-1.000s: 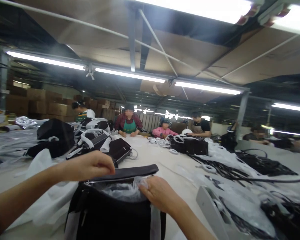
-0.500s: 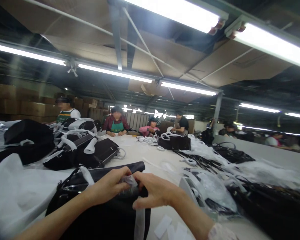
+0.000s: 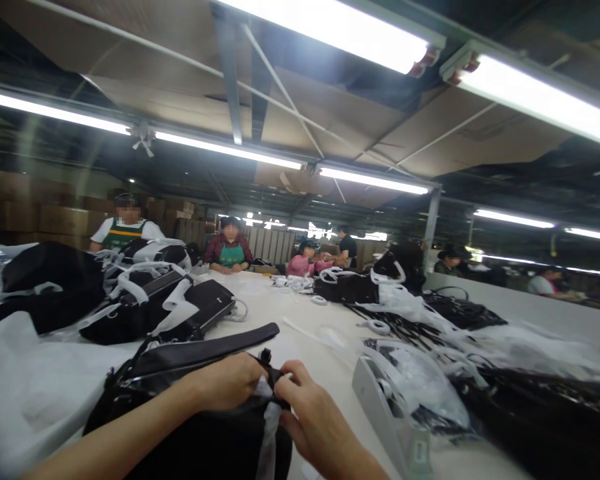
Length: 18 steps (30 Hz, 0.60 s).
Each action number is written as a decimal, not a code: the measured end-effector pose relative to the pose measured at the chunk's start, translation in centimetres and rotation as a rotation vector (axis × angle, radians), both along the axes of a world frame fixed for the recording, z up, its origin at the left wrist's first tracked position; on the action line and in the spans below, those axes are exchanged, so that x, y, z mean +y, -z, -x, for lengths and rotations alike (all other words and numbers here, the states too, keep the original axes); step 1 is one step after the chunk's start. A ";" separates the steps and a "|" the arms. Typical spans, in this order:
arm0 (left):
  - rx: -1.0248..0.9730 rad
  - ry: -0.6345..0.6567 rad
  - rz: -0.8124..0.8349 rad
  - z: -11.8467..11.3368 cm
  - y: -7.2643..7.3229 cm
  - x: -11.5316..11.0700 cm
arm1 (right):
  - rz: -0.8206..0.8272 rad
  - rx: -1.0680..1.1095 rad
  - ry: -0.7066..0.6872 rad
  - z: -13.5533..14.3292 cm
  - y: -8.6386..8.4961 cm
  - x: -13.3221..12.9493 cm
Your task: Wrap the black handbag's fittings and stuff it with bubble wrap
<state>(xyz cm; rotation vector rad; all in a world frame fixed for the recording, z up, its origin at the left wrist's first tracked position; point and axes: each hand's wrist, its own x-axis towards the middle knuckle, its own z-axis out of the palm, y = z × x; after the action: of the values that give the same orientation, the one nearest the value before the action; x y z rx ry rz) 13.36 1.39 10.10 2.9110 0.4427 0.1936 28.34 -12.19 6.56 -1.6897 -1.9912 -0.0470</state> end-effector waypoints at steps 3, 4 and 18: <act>0.081 -0.051 -0.081 -1.0 0.1 0.0 | 0.000 -0.009 -0.004 -0.2 -0.3 0.0; 0.091 -0.060 -0.102 -1.1 0.0 0.0 | 0.028 0.001 -0.018 -0.3 -0.5 0.0; 0.143 0.021 -0.175 -3.9 2.4 -1.4 | -0.041 0.073 -0.131 -1.0 -0.2 0.2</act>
<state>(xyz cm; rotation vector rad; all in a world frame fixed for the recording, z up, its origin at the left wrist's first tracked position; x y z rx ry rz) 17.25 0.02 7.70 3.1130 0.4375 0.0223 29.35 -11.95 6.72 -1.5107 -2.0277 0.0191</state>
